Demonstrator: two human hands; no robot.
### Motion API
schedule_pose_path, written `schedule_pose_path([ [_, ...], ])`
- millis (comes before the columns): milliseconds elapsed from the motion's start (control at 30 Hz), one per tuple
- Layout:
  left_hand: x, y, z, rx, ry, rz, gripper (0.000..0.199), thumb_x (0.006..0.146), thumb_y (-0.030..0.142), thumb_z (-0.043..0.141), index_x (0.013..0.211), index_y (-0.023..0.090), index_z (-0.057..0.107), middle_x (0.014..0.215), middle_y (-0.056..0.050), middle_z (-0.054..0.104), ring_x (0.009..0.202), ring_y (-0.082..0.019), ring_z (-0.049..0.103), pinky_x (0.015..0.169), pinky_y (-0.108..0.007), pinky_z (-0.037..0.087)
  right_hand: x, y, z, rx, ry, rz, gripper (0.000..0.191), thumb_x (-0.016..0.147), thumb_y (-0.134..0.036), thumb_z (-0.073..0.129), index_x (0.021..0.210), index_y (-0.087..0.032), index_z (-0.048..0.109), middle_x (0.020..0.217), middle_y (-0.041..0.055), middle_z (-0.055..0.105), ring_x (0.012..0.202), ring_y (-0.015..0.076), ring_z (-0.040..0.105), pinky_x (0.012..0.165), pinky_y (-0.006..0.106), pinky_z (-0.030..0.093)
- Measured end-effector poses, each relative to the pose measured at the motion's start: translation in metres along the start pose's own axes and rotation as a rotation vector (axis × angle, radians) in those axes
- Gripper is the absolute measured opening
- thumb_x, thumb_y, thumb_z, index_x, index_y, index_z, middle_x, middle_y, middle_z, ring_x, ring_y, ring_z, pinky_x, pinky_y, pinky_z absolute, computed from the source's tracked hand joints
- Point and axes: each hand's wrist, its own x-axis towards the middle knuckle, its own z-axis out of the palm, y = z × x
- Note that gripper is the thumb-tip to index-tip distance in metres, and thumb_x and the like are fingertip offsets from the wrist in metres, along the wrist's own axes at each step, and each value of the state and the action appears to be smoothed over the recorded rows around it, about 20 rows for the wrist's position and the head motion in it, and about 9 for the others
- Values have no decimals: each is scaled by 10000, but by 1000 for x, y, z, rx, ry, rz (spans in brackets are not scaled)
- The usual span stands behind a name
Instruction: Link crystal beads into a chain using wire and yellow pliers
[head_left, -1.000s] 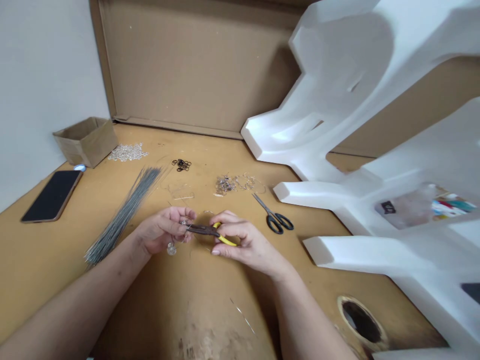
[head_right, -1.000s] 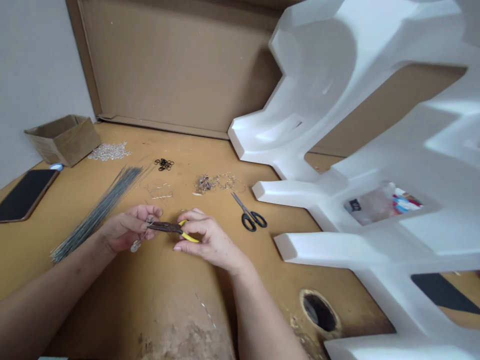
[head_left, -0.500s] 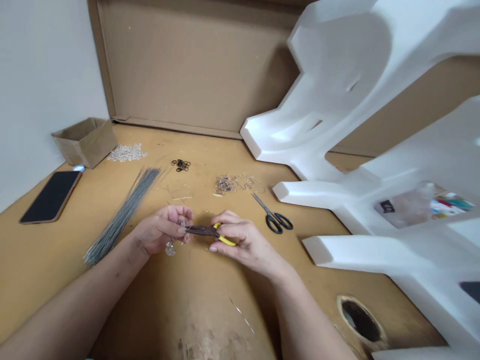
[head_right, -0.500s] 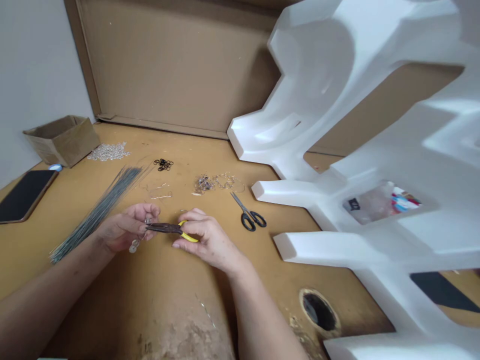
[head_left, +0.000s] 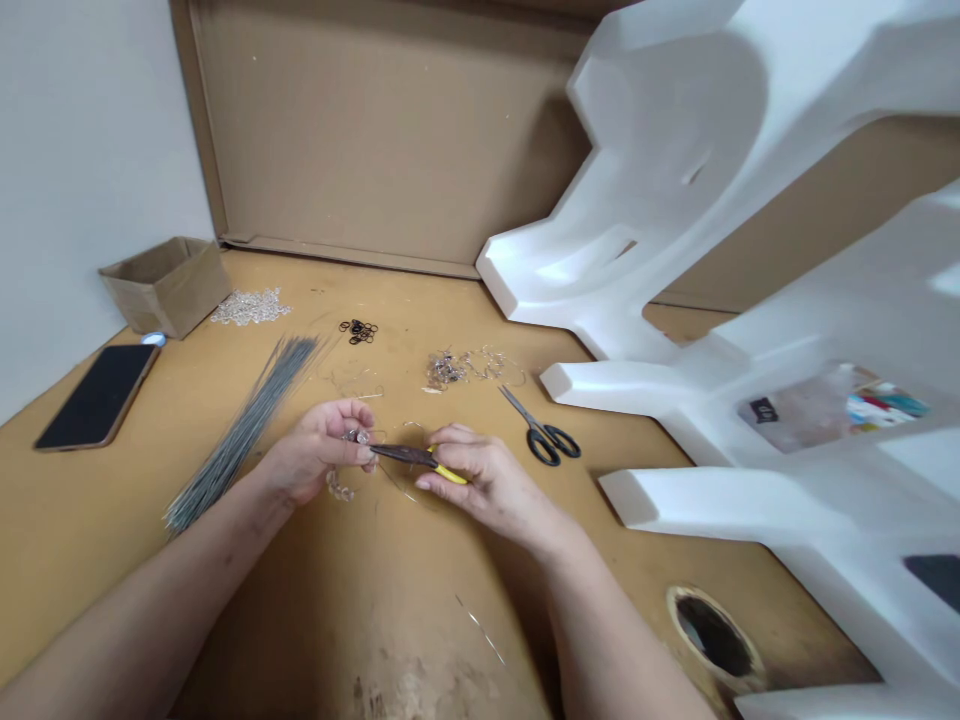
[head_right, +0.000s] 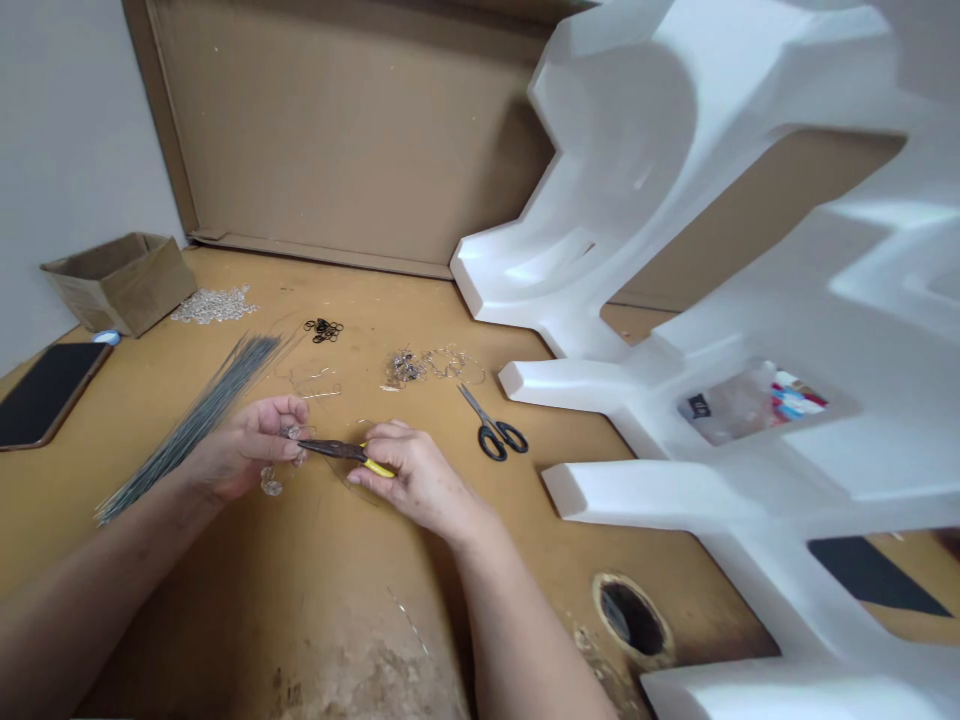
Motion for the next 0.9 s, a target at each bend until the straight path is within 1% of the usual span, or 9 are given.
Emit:
schedule_pose_path([
  [133, -1, 0, 3, 39, 76, 30, 313, 443, 80, 686, 684, 143, 497, 488, 57, 555, 424, -62, 515, 460, -177, 361, 0, 4, 1, 22, -24, 33, 273, 814, -292, 487, 573, -165, 475, 594, -14, 426, 565, 98, 421, 555, 223, 354],
  [233, -1, -1, 4, 86, 133, 41, 329, 442, 83, 683, 698, 150, 488, 503, 63, 554, 427, -57, 506, 452, -173, 354, 0, 6, 2, 42, -46, 69, 281, 812, -307, 486, 570, -164, 471, 579, -20, 415, 550, 97, 408, 539, 222, 334],
  [400, 1, -5, 2, 185, 192, 68, 325, 460, 93, 674, 713, 161, 482, 516, 71, 551, 437, -50, 491, 443, -166, 340, 0, 9, 5, 115, -84, 171, 285, 793, -341, 504, 574, -160, 476, 575, -21, 422, 550, 98, 398, 538, 227, 315],
  [467, 3, -7, 1, 190, 196, 70, 323, 455, 100, 678, 708, 160, 485, 510, 68, 555, 442, -58, 504, 457, -173, 351, 1, 9, 6, 193, -91, 224, 301, 779, -368, 515, 567, -158, 475, 580, -22, 415, 549, 97, 387, 533, 229, 307],
  [633, 7, -10, -4, 158, 174, 61, 299, 475, 132, 696, 693, 153, 493, 523, 43, 584, 477, -74, 539, 510, -192, 385, 1, 12, 3, 491, -116, 332, 340, 708, -433, 571, 544, -150, 477, 608, -26, 394, 559, 89, 358, 526, 228, 286],
  [700, 8, -11, -4, 150, 177, 53, 303, 482, 142, 705, 699, 157, 494, 521, 43, 582, 483, -79, 543, 511, -195, 386, 1, 13, 1, 551, -67, 398, 358, 677, -454, 592, 529, -147, 478, 600, -29, 388, 552, 85, 339, 521, 229, 269],
  [833, 6, -14, 0, 175, 156, 25, 315, 489, 151, 707, 721, 163, 495, 538, 41, 584, 498, -85, 546, 515, -202, 385, 2, 12, 6, 607, 121, 559, 352, 630, -484, 616, 577, -149, 521, 583, -34, 400, 559, 91, 346, 529, 233, 267],
  [900, 5, -16, 3, 216, 140, 9, 309, 501, 154, 698, 734, 163, 496, 557, 37, 593, 500, -83, 538, 518, -206, 382, 4, 9, 11, 651, 179, 579, 353, 608, -487, 629, 585, -150, 527, 565, -40, 399, 553, 90, 351, 536, 235, 276],
])
